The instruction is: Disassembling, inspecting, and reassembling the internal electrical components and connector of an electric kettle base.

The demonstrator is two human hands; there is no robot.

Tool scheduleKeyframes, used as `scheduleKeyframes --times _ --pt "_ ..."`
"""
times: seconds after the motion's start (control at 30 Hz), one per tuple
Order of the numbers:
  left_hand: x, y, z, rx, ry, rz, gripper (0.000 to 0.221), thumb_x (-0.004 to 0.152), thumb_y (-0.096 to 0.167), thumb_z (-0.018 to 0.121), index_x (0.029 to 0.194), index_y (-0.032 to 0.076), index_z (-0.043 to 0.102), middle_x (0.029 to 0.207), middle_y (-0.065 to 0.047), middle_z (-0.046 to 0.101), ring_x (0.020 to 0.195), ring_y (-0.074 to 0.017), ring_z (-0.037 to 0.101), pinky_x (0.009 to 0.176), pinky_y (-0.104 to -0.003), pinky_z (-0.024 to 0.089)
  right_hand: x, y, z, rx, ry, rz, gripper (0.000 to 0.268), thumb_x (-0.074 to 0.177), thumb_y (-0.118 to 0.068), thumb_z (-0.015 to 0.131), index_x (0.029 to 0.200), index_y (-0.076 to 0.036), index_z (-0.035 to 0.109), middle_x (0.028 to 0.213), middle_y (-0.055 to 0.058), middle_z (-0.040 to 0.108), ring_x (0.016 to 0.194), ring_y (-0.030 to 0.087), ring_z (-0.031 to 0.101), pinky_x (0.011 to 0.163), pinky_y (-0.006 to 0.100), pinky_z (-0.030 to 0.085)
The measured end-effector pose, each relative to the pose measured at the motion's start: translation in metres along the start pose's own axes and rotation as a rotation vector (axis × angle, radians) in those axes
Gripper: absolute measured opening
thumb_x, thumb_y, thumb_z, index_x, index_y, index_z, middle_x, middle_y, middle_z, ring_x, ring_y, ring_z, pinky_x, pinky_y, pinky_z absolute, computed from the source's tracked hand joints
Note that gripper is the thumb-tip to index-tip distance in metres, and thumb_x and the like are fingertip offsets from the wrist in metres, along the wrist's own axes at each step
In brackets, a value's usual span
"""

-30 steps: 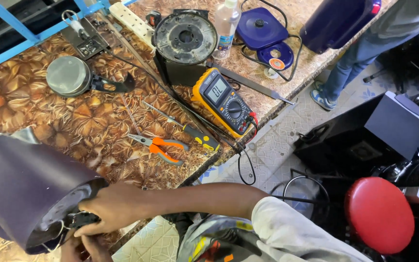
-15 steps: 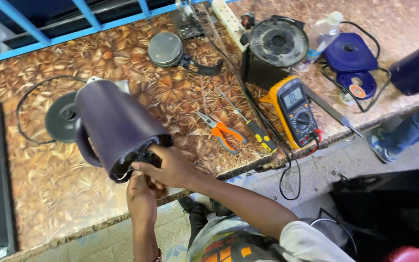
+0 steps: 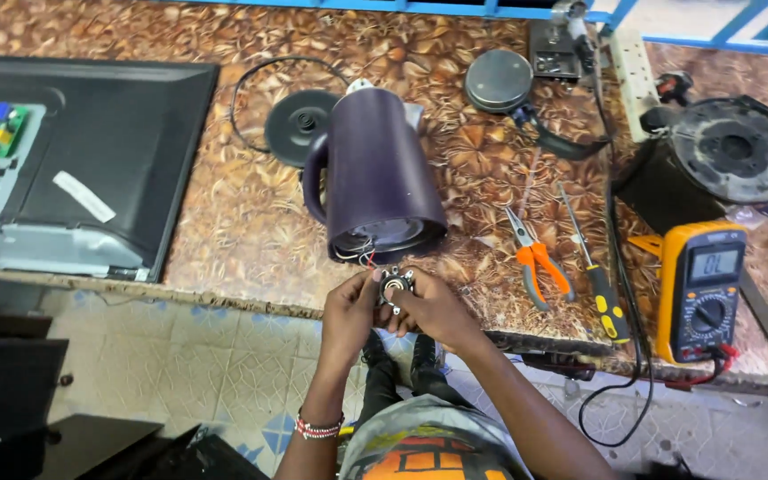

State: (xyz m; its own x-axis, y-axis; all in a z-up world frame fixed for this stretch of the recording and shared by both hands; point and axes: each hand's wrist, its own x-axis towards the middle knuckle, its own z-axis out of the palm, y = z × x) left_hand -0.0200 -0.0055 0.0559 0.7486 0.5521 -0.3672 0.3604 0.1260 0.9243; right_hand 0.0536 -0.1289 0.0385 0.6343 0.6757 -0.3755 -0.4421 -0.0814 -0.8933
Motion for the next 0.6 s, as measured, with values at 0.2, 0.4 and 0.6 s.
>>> scheduleKeyframes --times 0.2,0.4,0.6 --pt "0.000 0.013 0.007 -0.313 -0.075 0.025 0.026 0.105 0.017 0.057 0.094 0.008 0.079 0.054 -0.015 0.064 0.041 -0.0191 0.061 0.039 -0.031 0.054 0.008 -0.003 0.014 -0.047 0.146 -0.077 0.031 0.104 -0.028 0.058 0.112 0.002 0.057 0.063 0.016 0.059 0.046 0.030 0.068 0.039 0.035 0.061" --pt "0.011 -0.019 0.024 -0.412 0.036 0.236 0.033 0.109 0.013 0.046 0.128 0.004 0.071 0.105 -0.017 0.069 0.090 -0.0179 0.056 0.087 -0.036 0.047 0.039 0.018 0.012 -0.218 0.276 -0.282 0.032 0.104 -0.030 0.058 0.092 -0.001 0.057 0.056 0.016 0.063 0.039 0.026 0.065 0.031 0.032 0.054" --pt "0.029 -0.034 0.019 -0.627 -0.111 0.018 0.032 0.110 0.023 0.043 0.122 0.006 0.067 0.046 -0.009 0.043 0.022 -0.0189 0.039 0.020 -0.029 0.038 0.004 -0.011 0.042 -0.083 0.331 -0.247 0.032 0.107 -0.028 0.053 0.094 0.001 0.054 0.057 0.017 0.061 0.041 0.027 0.062 0.032 0.032 0.051"
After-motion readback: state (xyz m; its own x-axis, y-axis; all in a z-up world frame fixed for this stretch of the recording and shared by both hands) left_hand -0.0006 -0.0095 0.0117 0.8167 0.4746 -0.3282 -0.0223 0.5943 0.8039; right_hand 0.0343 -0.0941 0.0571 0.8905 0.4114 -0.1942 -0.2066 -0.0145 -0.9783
